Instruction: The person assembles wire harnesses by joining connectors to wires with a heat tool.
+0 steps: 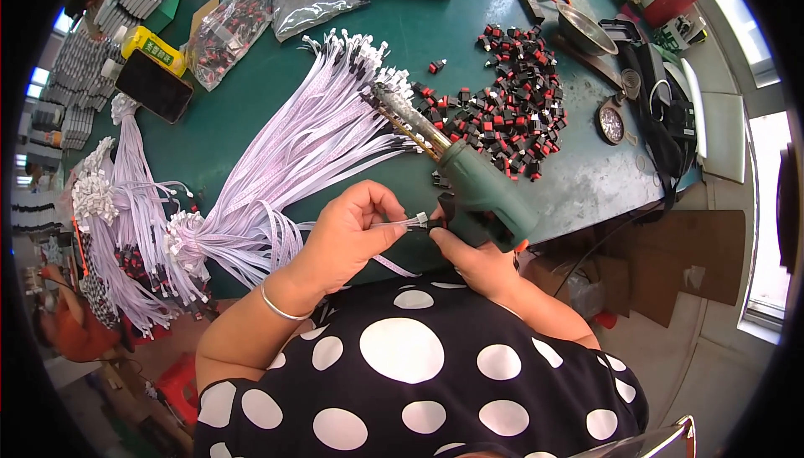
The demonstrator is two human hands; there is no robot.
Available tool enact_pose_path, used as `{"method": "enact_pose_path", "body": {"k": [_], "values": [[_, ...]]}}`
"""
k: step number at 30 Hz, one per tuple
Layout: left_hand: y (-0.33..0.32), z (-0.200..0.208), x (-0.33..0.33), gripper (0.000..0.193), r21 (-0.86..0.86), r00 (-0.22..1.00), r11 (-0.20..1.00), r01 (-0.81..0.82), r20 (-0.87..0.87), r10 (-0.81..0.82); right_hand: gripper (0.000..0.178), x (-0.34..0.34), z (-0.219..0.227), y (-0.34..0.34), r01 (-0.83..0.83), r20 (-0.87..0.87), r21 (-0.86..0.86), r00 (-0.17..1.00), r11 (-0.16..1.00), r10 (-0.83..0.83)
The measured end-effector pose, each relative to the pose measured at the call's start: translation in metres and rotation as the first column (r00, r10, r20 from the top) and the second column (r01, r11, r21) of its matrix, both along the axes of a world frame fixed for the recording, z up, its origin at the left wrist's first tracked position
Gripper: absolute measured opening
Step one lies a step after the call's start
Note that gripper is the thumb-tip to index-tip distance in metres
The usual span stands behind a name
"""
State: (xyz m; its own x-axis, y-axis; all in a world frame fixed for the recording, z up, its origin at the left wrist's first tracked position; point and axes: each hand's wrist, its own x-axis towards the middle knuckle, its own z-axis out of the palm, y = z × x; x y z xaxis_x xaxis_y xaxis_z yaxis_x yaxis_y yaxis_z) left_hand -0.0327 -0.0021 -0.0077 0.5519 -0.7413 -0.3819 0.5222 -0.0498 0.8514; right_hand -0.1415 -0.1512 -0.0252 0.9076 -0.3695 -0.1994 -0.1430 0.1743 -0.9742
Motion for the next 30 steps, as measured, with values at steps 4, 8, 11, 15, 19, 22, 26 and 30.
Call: {"method": "enact_pose_path", "body": {"k": [4, 8, 11, 15, 19, 22, 26, 30], "values": [[-0.001, -0.002, -0.001, 0.022, -0.009, 0.999, 1.0, 0.013, 0.035, -0.013, 0.019, -0.001, -0.001, -0.001, -0.014, -0.032, 0.017, 0.999, 1.0, 0.014], [-0.002, 0.004, 0.001, 0.022, 0.02, 0.998, 0.999, 0.031, -0.055, -0.03, 0.019, 0.001, -0.003, 0.003, 0.025, 0.072, -0.034, 0.997, 0.999, -0.022], [-0.002, -0.004, 0.0, 0.022, 0.031, 0.999, 0.999, 0.041, 0.031, -0.041, 0.02, 0.0, -0.006, 0.005, 0.009, 0.072, -0.021, 0.997, 1.0, -0.008], [-0.002, -0.006, 0.0, 0.021, 0.016, 0.998, 1.0, 0.016, 0.057, -0.017, 0.023, 0.0, -0.011, 0.002, -0.019, 0.111, -0.081, 0.993, 0.997, 0.028], [-0.001, -0.009, 0.0, 0.02, 0.025, 0.998, 0.999, -0.021, 0.054, 0.02, 0.024, 0.0, -0.01, 0.003, -0.014, 0.119, -0.103, 0.992, 0.995, 0.027], [-0.001, -0.009, 0.0, 0.019, 0.035, 0.997, 0.999, -0.027, 0.074, 0.025, 0.025, -0.001, -0.01, 0.004, -0.01, 0.134, -0.119, 0.991, 0.993, 0.026], [-0.003, -0.003, -0.004, 0.015, 0.125, 0.96, 0.992, 0.004, 0.277, -0.038, 0.026, -0.004, -0.015, 0.002, -0.104, 0.072, -0.113, 0.991, 0.988, 0.112], [-0.003, -0.006, -0.007, 0.014, 0.087, 0.949, 0.995, -0.038, 0.314, 0.009, 0.027, -0.002, -0.015, 0.004, -0.032, 0.103, -0.059, 0.994, 0.998, 0.038]]}}
